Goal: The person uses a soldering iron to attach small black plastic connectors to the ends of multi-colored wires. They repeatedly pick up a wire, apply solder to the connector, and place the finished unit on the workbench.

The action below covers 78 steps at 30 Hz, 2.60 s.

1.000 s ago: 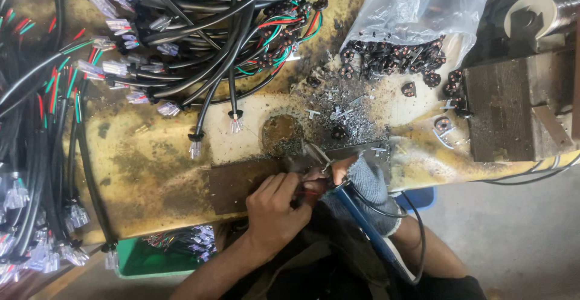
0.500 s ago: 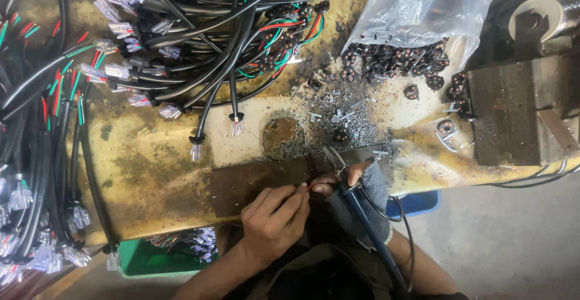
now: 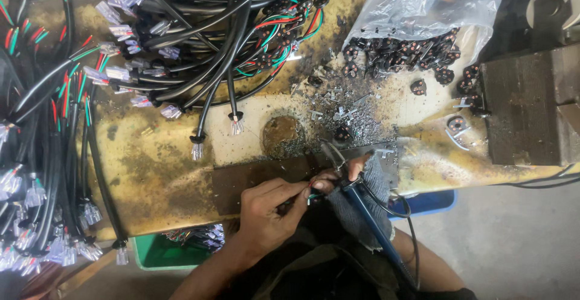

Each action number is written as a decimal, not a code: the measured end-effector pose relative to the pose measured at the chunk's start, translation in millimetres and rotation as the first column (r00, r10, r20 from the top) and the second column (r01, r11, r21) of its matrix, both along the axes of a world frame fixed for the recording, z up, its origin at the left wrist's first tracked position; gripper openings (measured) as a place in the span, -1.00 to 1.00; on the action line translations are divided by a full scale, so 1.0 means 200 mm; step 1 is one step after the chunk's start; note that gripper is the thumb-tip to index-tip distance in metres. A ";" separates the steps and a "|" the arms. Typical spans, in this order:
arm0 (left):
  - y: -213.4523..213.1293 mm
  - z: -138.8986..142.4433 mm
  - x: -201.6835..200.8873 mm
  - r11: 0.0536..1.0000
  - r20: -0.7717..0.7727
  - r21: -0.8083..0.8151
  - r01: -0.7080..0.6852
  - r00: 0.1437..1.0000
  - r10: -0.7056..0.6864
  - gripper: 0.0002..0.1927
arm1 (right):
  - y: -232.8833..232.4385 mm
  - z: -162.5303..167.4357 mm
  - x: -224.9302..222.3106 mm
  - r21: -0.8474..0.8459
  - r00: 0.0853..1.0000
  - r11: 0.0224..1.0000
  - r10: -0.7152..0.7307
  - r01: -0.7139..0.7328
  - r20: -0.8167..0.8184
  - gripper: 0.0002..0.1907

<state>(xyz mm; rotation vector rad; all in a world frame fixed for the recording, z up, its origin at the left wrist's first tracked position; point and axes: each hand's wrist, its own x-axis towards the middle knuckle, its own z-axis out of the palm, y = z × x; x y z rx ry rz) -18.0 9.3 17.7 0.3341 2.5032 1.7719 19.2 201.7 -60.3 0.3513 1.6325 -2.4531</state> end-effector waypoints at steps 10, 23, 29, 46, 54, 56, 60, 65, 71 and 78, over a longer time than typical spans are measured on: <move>-0.08 0.05 -0.22 0.871 0.035 -0.489 -0.051 0.996 0.078 -0.80 | 0.01 0.12 -0.01 0.511 0.981 0.859 0.128 -0.038 -0.143 -0.50; 0.04 -0.04 0.09 0.924 -0.157 -0.352 -0.151 0.982 0.101 -0.95 | 0.09 -0.06 0.15 -0.022 0.997 0.998 0.065 -0.064 0.050 -0.84; 0.07 -0.08 0.14 0.859 -0.356 -0.458 -0.230 0.932 0.059 -0.86 | 0.08 0.06 0.05 0.600 0.788 0.797 0.410 -0.065 -0.460 -0.62; -0.06 0.09 -0.12 0.879 0.129 -0.380 0.287 0.958 -0.257 -0.89 | 0.06 0.13 -0.01 0.015 0.964 0.964 0.266 -0.266 0.003 -0.77; 0.00 0.10 -0.10 0.918 0.335 -0.357 0.171 0.941 -0.045 -0.87 | 0.15 0.18 0.03 0.751 0.844 0.648 0.326 0.128 -0.425 -0.70; 0.01 0.09 -0.09 0.926 0.315 -0.355 0.128 0.949 -0.011 -0.88 | 0.19 0.15 0.02 0.775 0.688 0.599 0.477 0.202 -0.548 -0.79; 0.03 0.08 -0.07 0.923 0.305 -0.371 0.103 0.952 0.016 -0.88 | 0.25 0.11 0.05 0.823 0.666 0.563 0.588 0.071 -0.460 -0.92; 0.00 0.10 -0.09 0.938 0.274 -0.318 0.136 0.961 -0.047 -0.87 | 0.33 0.06 0.12 0.599 0.813 0.600 0.560 -0.531 0.159 -0.62; -0.01 0.11 -0.10 0.912 0.308 -0.353 0.211 0.946 -0.100 -0.85 | 0.33 -0.01 0.18 0.866 0.786 0.479 0.587 -0.143 -0.195 -0.79; 0.05 0.11 -0.08 0.921 0.234 -0.377 0.099 0.972 -0.009 -0.85 | 0.27 0.01 0.17 0.769 0.703 0.617 0.474 0.164 -0.530 -0.83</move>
